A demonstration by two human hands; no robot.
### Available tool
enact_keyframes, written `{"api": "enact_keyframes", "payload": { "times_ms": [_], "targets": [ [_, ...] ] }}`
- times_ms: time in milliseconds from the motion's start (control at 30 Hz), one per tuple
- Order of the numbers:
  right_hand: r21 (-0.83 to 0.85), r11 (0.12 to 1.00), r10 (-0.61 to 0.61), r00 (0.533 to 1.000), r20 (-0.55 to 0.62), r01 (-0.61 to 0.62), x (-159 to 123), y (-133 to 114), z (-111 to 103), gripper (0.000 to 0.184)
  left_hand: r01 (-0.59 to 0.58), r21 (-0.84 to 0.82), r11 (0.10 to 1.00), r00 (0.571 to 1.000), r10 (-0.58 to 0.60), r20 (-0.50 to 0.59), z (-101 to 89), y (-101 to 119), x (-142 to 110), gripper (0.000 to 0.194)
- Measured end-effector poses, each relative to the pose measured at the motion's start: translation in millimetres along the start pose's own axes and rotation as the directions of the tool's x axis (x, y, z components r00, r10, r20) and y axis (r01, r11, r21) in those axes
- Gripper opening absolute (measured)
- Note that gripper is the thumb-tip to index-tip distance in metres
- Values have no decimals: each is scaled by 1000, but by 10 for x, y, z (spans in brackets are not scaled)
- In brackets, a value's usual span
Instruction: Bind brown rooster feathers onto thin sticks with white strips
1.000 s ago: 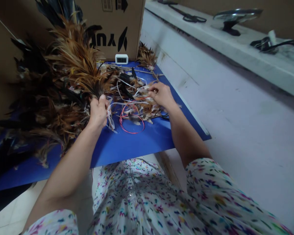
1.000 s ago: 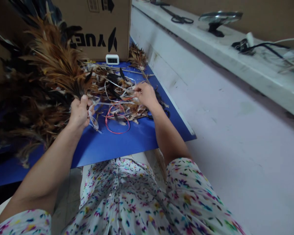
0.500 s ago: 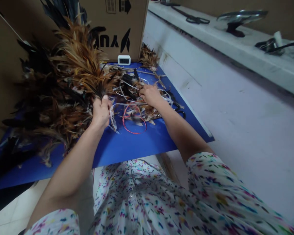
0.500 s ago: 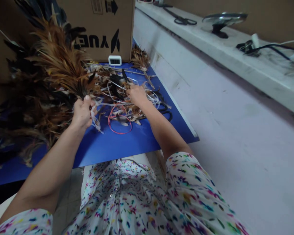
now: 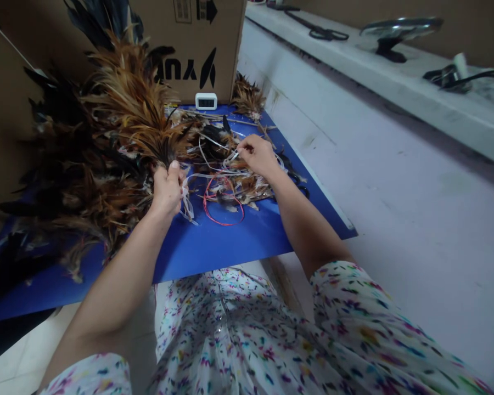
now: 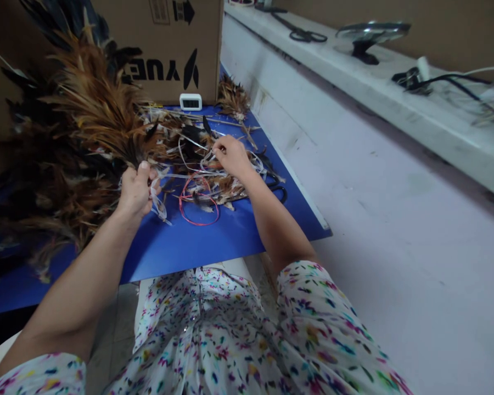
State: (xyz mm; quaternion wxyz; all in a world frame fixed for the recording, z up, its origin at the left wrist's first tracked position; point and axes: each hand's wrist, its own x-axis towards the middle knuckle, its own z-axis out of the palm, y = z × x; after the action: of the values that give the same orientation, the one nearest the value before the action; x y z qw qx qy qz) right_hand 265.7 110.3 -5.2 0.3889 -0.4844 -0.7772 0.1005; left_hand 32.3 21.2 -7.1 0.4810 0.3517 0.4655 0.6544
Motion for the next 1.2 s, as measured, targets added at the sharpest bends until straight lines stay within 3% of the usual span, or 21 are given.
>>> {"api": "enact_keyframes", "payload": {
  "times_ms": [267,533,733,1000,1200],
  "targets": [
    [379,922,130,985,-112,-78,30,-175,-136,12,23,17,1000,1000,-24,10,11,35,-23,45],
    [683,705,254,967,9,-191,17,-334,-208,26,40,31,999,999,-40,8,29,59,-33,46],
    [738,638,242,967,79,-220,-6,-414,-260,37,37,12,999,999,-38,8,26,41,-27,46],
    [770,619,227,974,16,-157,-24,-616,-430,39,30,3,1000,1000,-30,3,44,68,-41,45],
    [716,696,183,978,-96,-60,-62,-843,-615,38,19,-19,1000,1000,-19,4,56,119,-69,42]
  ]
}}
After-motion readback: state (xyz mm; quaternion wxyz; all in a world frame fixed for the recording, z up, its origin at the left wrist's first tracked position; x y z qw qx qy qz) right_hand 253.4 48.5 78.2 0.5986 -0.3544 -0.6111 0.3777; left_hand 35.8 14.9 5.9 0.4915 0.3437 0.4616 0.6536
